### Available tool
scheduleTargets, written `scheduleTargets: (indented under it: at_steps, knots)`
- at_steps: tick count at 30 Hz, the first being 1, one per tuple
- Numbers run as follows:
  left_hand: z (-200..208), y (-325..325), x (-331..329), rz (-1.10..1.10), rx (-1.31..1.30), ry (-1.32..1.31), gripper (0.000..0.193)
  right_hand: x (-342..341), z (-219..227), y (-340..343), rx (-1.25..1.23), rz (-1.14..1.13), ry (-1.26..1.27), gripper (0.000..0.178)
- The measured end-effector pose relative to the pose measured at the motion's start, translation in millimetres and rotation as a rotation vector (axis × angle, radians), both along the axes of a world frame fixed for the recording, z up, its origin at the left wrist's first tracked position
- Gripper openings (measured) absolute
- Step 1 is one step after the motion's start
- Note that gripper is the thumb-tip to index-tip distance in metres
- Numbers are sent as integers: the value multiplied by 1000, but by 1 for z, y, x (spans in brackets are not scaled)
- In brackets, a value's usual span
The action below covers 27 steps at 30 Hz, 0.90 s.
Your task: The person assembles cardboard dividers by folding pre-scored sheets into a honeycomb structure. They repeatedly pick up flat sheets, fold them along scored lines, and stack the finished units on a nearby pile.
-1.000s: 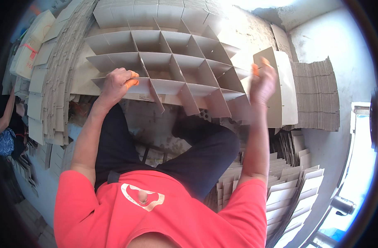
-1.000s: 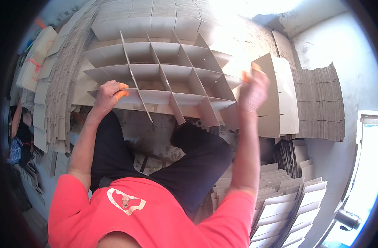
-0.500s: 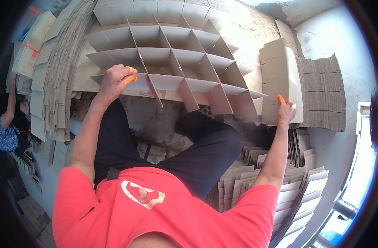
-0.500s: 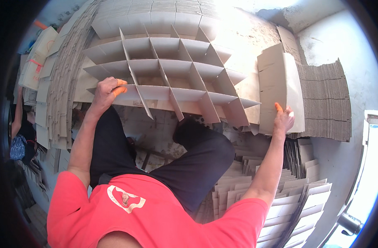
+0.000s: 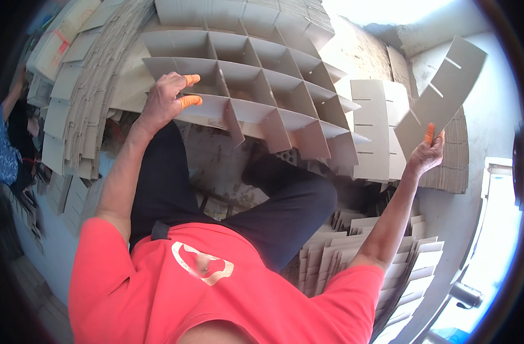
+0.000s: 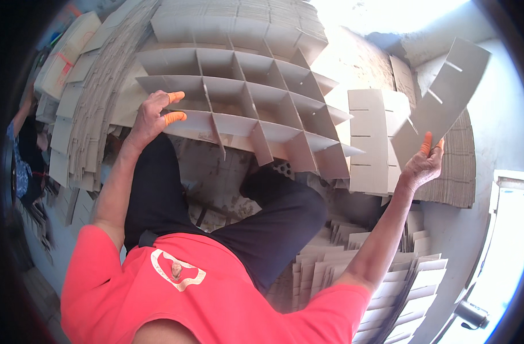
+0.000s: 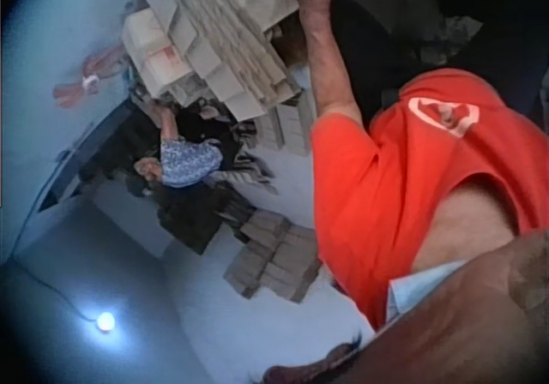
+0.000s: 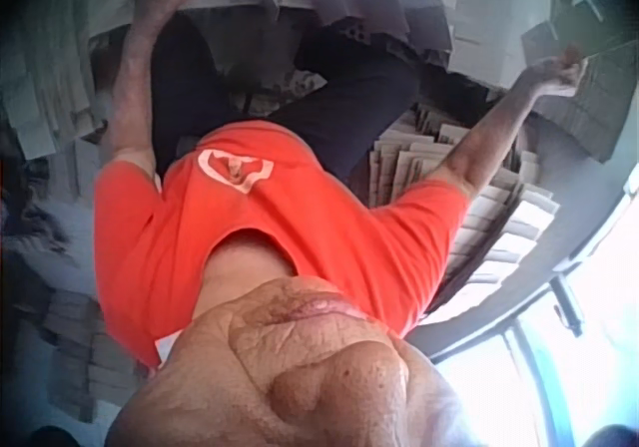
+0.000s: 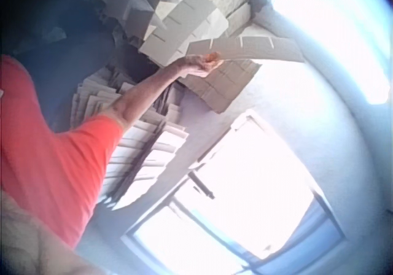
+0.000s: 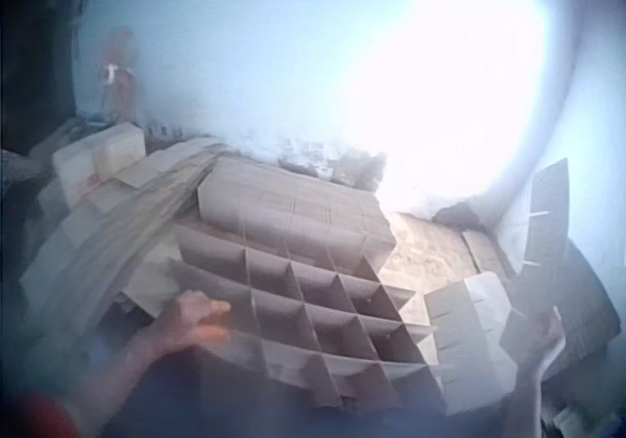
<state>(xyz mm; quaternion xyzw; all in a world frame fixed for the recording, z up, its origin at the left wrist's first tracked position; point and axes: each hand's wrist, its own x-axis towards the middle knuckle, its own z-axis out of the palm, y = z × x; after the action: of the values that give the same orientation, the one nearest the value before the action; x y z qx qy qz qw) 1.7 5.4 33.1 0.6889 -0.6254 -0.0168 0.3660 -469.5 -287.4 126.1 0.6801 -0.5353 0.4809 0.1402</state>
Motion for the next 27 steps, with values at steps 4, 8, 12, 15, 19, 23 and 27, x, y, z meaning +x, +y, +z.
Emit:
scheduleTargets:
  at_steps: [4, 8, 12, 15, 19, 23, 27]
  knots:
    - [2, 27, 20, 73, 31, -15, 38, 117, 49, 63, 155, 427, 8, 38]
    - [-6, 40, 38, 94, 47, -69, 35, 210, 45, 113, 432, 695, -13, 55]
    - [-13, 41, 43, 68, 34, -68, 22, 277, 19, 144, 621, 1067, -46, 57]
    - [-19, 41, 43, 80, 24, -79, 15, 315, 15, 169, 651, 1072, 17, 56]
    - [-28, 38, 47, 87, -11, -99, 12, 343, 12, 182, 624, 1025, 121, 54]
    - [-34, 34, 50, 68, -117, -140, 10, 359, 2, 185, 564, 994, 222, 56]
    - [-30, 33, 48, 96, -68, -106, 10, 364, 4, 180, 595, 1031, 263, 57]
